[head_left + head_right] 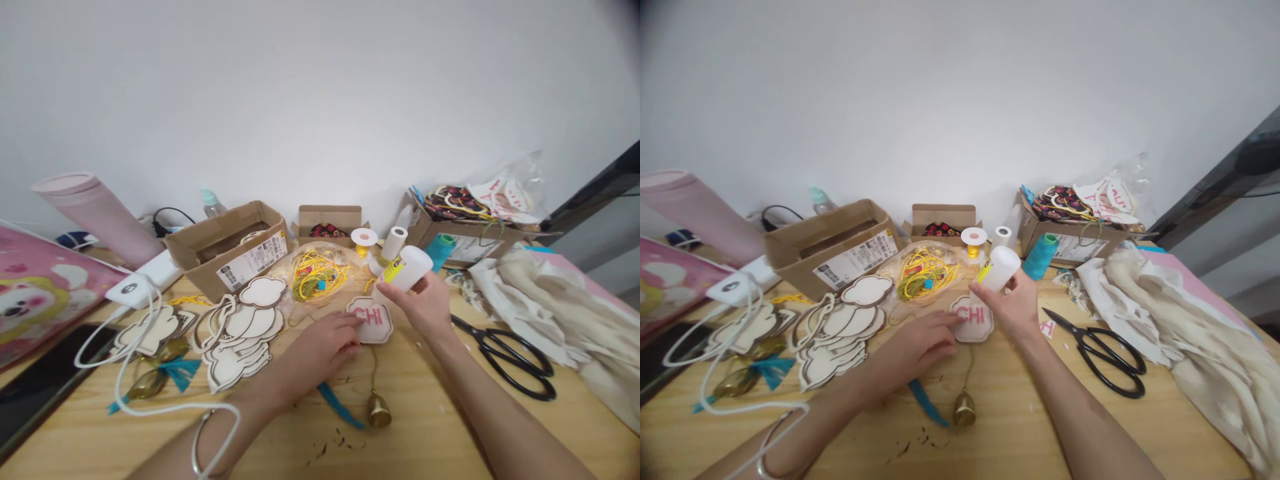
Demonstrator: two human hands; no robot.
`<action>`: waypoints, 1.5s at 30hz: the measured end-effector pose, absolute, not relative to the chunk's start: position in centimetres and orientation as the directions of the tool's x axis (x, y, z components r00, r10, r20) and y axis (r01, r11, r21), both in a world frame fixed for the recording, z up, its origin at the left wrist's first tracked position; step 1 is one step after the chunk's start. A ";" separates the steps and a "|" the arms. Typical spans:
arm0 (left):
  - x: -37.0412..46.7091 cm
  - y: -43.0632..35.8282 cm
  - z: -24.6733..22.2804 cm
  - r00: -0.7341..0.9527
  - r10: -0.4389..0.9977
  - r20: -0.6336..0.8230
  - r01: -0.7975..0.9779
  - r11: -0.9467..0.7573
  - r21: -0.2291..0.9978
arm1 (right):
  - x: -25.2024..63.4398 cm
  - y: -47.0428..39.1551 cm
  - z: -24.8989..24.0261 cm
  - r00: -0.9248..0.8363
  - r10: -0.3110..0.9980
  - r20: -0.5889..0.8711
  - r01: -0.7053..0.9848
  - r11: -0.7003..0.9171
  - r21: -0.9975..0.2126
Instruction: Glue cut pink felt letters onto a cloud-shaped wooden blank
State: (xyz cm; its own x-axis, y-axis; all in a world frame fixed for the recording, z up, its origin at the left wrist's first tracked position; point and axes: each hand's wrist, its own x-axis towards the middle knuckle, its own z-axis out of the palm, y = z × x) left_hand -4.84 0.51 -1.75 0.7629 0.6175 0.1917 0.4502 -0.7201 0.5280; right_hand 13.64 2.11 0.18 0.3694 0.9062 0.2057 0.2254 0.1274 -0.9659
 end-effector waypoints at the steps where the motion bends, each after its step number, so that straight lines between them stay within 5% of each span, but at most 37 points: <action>1: -4.8 0.4 -1.7 0.768 0.611 0.193 0.452 -0.730 0.513 | 13.5 2.1 0.0 0.381 0.901 0.209 0.234 0.125 -0.964; 12: -4.1 -0.5 -3.1 0.795 0.554 0.248 0.464 -0.818 0.341 | 12.6 2.4 -2.4 0.391 0.888 0.242 0.270 0.140 -0.952; 45: -4.1 -0.3 -3.3 0.780 0.591 0.207 0.490 -0.782 0.386 | 12.3 2.4 -2.3 0.341 0.883 0.322 0.408 0.170 -0.897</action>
State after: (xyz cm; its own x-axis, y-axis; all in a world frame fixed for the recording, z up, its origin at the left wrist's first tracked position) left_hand -4.09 -0.34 -3.29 0.7800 0.5907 0.2067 0.4896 -0.7817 0.3863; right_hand 12.27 2.45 -2.34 0.3415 0.8828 0.3225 0.4080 0.1698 -0.8970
